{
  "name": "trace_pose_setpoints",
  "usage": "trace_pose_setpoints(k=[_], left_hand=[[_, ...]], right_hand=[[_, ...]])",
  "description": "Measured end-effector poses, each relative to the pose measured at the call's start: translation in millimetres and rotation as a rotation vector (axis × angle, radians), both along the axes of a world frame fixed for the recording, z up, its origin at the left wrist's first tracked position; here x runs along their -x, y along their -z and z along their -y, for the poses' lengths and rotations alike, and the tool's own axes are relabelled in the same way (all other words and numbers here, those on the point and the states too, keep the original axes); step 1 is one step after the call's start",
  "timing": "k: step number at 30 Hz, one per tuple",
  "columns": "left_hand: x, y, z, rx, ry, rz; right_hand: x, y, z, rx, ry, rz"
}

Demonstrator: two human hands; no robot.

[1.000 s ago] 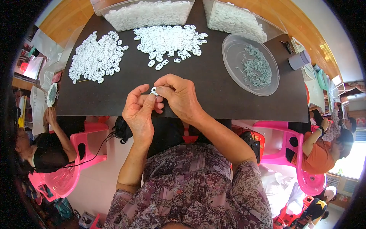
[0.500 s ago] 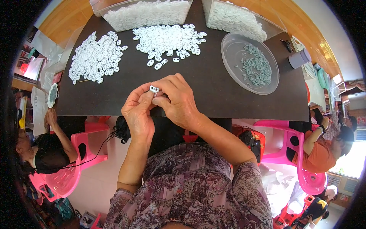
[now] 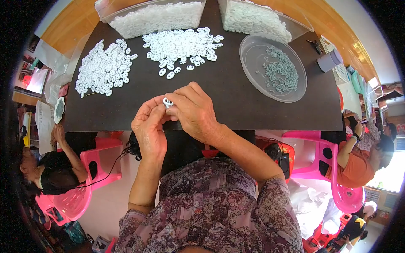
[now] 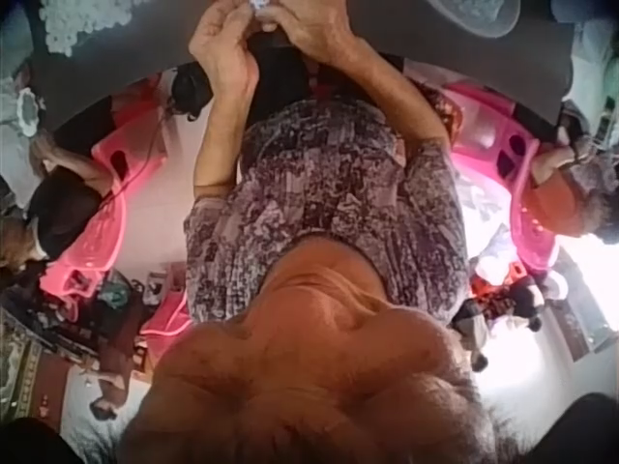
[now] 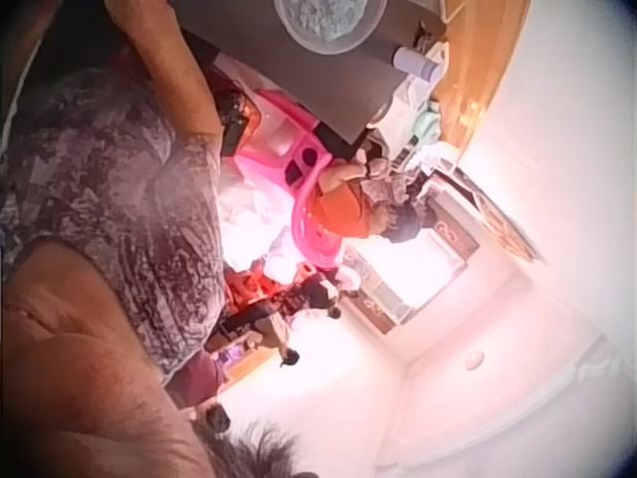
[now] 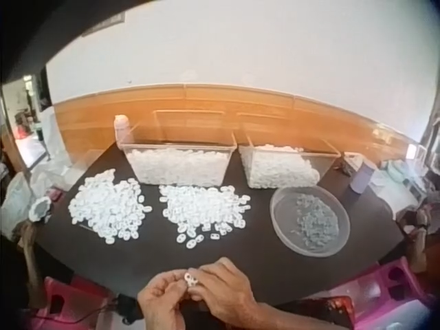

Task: Manually assembling small white plastic components by inserting tiny grey pieces.

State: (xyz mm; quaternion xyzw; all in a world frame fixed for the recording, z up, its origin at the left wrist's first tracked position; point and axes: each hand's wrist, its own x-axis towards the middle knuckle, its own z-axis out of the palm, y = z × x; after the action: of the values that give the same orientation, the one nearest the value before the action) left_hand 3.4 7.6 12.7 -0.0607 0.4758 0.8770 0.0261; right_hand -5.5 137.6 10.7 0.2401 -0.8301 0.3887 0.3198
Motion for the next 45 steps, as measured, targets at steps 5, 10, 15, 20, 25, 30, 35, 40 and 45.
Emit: trace_pose_setpoints(k=[5,10,15,20,25,30,35,40,45], left_hand=[[1.9,6.9,3.1,0.052,0.06,-0.121],[3.0,6.5,5.1,0.071,0.096,-0.199],[3.3,6.3,12.1,0.103,0.171,-0.162],[8.1,9.9,17.8,0.118,0.237,-0.186],[7.5,9.1,15.8,0.094,0.22,-0.191],[5.4,11.6,12.1,0.07,0.16,-0.228],[-0.5,9.5,6.0,0.032,0.076,-0.214],[-2.4,7.2,2.1,0.012,0.023,-0.206],[-1.0,11.0,3.1,0.002,0.067,-0.224]], right_hand=[[-1.6,-4.7,-4.0,-0.017,-0.025,0.034],[-5.2,-1.0,-1.0,0.13,-0.011,0.157],[-7.7,-1.4,-4.2,0.116,-0.034,0.222],[-7.6,-1.5,-3.0,0.076,-0.041,0.142],[-8.5,-1.8,-1.0,0.113,-0.032,0.173],[-7.5,-3.0,2.7,0.124,-0.002,0.12],[-8.5,-4.0,7.4,0.095,0.029,0.094],[-8.8,-2.5,7.6,0.079,0.059,0.053],[-8.6,-1.2,2.9,0.068,0.035,0.099]])
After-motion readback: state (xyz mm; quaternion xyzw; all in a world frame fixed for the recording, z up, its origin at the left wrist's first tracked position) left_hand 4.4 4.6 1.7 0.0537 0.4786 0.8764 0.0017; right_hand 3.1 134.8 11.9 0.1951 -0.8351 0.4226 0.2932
